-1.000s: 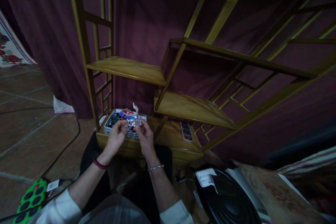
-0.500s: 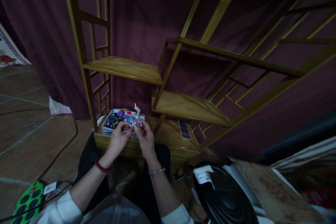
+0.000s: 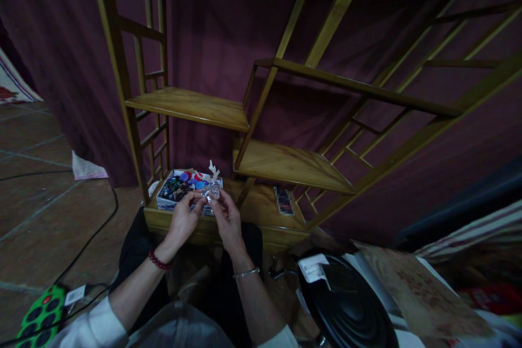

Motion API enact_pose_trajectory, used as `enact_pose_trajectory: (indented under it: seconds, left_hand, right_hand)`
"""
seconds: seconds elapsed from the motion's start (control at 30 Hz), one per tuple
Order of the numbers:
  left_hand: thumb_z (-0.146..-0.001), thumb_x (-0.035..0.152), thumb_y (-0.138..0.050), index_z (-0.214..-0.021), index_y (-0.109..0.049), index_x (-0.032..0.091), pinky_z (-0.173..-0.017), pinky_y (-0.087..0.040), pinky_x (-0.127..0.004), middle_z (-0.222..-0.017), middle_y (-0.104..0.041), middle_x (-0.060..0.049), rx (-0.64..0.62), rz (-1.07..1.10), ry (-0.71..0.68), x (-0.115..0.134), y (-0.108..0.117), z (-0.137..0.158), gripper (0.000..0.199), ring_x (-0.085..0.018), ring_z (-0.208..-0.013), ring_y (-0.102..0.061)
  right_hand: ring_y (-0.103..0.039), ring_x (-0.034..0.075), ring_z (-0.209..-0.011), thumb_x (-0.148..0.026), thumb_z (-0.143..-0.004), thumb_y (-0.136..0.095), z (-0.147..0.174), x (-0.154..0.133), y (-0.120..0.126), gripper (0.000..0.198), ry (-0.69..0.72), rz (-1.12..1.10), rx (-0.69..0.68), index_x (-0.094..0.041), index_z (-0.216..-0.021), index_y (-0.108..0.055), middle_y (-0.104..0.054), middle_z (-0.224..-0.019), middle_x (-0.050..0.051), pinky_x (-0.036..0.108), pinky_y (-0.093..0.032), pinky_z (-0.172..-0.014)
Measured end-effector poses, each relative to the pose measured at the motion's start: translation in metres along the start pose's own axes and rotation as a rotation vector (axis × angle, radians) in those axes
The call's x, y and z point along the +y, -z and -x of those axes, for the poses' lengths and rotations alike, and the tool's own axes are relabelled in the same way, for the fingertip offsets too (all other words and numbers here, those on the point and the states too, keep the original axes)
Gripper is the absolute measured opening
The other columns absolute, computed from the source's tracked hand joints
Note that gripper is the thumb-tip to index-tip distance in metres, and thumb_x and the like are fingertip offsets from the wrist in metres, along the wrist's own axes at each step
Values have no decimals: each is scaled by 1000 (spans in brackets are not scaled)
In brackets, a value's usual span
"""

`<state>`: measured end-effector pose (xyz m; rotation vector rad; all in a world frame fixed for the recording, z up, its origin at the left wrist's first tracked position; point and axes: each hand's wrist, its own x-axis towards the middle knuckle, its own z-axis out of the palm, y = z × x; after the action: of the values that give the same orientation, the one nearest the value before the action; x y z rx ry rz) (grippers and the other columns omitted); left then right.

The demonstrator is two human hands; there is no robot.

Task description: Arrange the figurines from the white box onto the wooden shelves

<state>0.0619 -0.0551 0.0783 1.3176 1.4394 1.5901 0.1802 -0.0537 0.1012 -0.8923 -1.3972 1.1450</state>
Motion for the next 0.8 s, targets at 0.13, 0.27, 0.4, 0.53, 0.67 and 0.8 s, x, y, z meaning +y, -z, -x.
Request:
enact_pose_trajectory:
  seconds: [0.13, 0.27, 0.4, 0.53, 0.67, 0.8]
  left_hand:
    - [-73, 36, -53, -82, -55, 17, -73, -43, -27, -81, -64, -2, -19, -13, 5, 3, -1, 2, 21, -17, -78, -59]
    - [-73, 36, -52, -82, -56, 17, -69, -42, -26, -76, -63, -1, -19, -56, 9, 3, -3, 2, 21, -16, -73, -57]
    - [-74, 33, -52, -81, -55, 17, -69, -42, -25, -77, -63, -1, -46, -23, -22, 4, -7, 3, 18, -15, -72, -57]
    - [-76, 30, -50, -82, -55, 17, -70, -42, -25, -80, -63, -2, -90, 29, -65, 5, -12, 5, 15, -15, -74, -57]
    - [-77, 26, -48, -84, -55, 16, -70, -42, -25, -80, -62, -2, -104, 3, -104, 8, -17, 8, 14, -14, -74, -56]
    - [-77, 25, -47, -82, -55, 16, -70, -42, -25, -79, -62, -2, -117, -13, -110, 12, -20, 11, 13, -14, -73, -56]
  right_hand:
    - [-57, 14, -78, -42, -81, -48, 4, -5, 4, 39, -16, 10, 4, -22, -113, -56, -63, -101, 3, 24, -47, -67]
    - [-58, 15, -80, -43, -83, -44, 7, -3, 8, 40, 13, -3, 29, -22, -113, -56, -62, -106, 4, 25, -48, -66]
    - [-59, 17, -80, -41, -78, -52, 10, 0, 11, 41, 17, -27, 46, -22, -114, -56, -61, -108, 5, 27, -49, -65]
    - [-58, 19, -91, -34, -74, -58, 13, -2, 14, 40, -7, -53, 44, -23, -113, -56, -62, -107, 5, 29, -50, -72]
    - [-58, 19, -89, -31, -73, -59, 16, -4, 16, 38, -27, -73, 73, -23, -111, -56, -63, -103, 4, 29, -49, -72]
    - [-59, 16, -76, -30, -72, -60, 18, -8, 17, 36, -47, -98, 93, -22, -107, -57, -64, -97, 4, 25, -48, -61]
